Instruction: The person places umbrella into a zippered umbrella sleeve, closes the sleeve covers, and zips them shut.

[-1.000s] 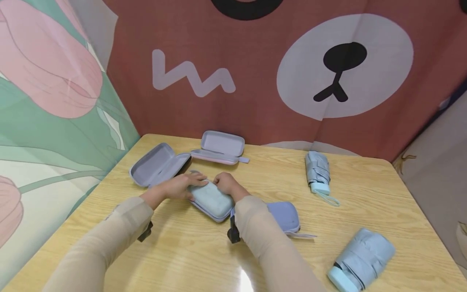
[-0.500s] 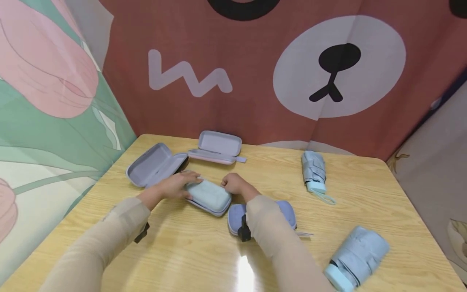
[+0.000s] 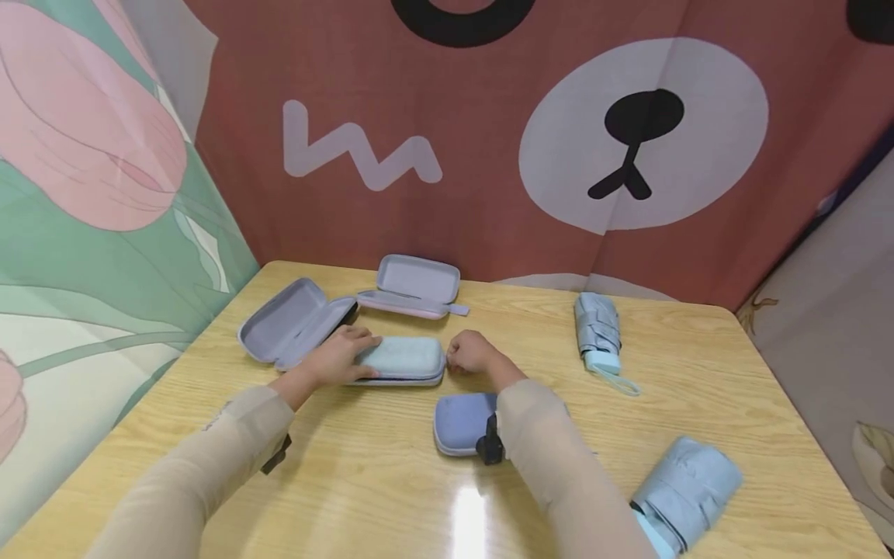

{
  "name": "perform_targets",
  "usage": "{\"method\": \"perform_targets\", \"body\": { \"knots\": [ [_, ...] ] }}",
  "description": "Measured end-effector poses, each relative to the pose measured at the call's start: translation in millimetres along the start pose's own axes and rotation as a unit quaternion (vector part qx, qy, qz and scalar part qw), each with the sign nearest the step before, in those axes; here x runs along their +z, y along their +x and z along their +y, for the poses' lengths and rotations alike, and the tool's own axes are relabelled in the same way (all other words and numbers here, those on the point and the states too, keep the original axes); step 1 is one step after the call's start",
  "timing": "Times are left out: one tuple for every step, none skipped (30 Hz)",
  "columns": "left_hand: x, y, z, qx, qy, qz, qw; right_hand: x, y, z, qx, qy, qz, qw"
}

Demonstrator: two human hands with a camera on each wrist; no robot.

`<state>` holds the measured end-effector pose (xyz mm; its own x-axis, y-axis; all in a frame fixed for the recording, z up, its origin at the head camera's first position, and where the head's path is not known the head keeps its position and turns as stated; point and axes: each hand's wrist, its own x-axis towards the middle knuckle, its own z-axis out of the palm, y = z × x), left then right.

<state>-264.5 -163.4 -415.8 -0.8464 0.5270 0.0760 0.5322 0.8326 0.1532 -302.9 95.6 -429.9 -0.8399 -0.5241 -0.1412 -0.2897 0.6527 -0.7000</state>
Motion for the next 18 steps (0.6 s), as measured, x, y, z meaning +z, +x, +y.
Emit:
{"method": "perform_targets", "body": {
  "knots": [
    [1.0,0.4,1.1,-0.006,0.004,0.002,1.0000,1,-2,-1,0.000,0.000,0.005,1.000],
    [2.1,0.8,2.0,-0.012,0.011,0.004,0.9999,1,-3,-2,0.001,-0.002,0.010,1.000],
    [3.0,1.1,2.9,-0.016,0.015,0.007,0.9997,2,-4,-2,0.001,0.000,0.013,1.000],
    [3.7,1.3,3.5,-0.021,0.021,0.009,0.9995,2,-6,-3,0.004,0.003,0.013,1.000],
    [4.0,1.2,4.1,-0.026,0.025,0.010,0.9993,3,-7,-3,0.007,0.008,0.012,1.000],
    [4.4,1.0,4.4,-0.029,0.030,0.012,0.9991,3,-9,-5,0.003,0.011,0.009,1.000],
    [4.5,0.7,4.6,-0.031,0.032,0.015,0.9989,3,-10,-6,-0.004,0.010,0.005,1.000],
    [4.3,0.3,4.8,-0.033,0.034,0.019,0.9987,4,-11,-8,-0.009,0.010,-0.001,1.000],
    [4.2,0.0,4.8,-0.034,0.037,0.021,0.9985,4,-11,-9,-0.013,0.012,-0.010,1.000],
    [4.0,-0.5,4.8,-0.034,0.041,0.023,0.9983,5,-12,-12,-0.018,0.012,-0.018,1.000],
    [3.9,-1.0,4.9,-0.034,0.045,0.024,0.9981,5,-12,-13,-0.022,0.012,-0.026,0.999],
    [3.9,-1.3,4.8,-0.035,0.048,0.026,0.9979,5,-13,-15,-0.024,0.010,-0.034,0.999],
    [4.1,-1.4,4.9,-0.034,0.050,0.028,0.9978,6,-13,-17,-0.024,0.006,-0.038,0.999],
    [4.4,-1.3,5.2,-0.032,0.051,0.029,0.9978,7,-13,-19,-0.020,0.005,-0.039,0.999],
    [5.0,-0.9,5.7,-0.032,0.055,0.030,0.9975,8,-14,-20,-0.017,-0.002,-0.038,0.999],
    [5.7,-0.3,6.2,-0.030,0.060,0.032,0.9973,9,-14,-21,-0.018,-0.010,-0.035,0.999],
    [7.0,0.5,6.7,-0.029,0.066,0.037,0.9967,10,-14,-21,-0.019,-0.018,-0.030,0.999],
    [8.0,1.1,7.5,-0.030,0.069,0.041,0.9963,11,-14,-22,-0.019,-0.028,-0.023,0.999]
  ]
}}
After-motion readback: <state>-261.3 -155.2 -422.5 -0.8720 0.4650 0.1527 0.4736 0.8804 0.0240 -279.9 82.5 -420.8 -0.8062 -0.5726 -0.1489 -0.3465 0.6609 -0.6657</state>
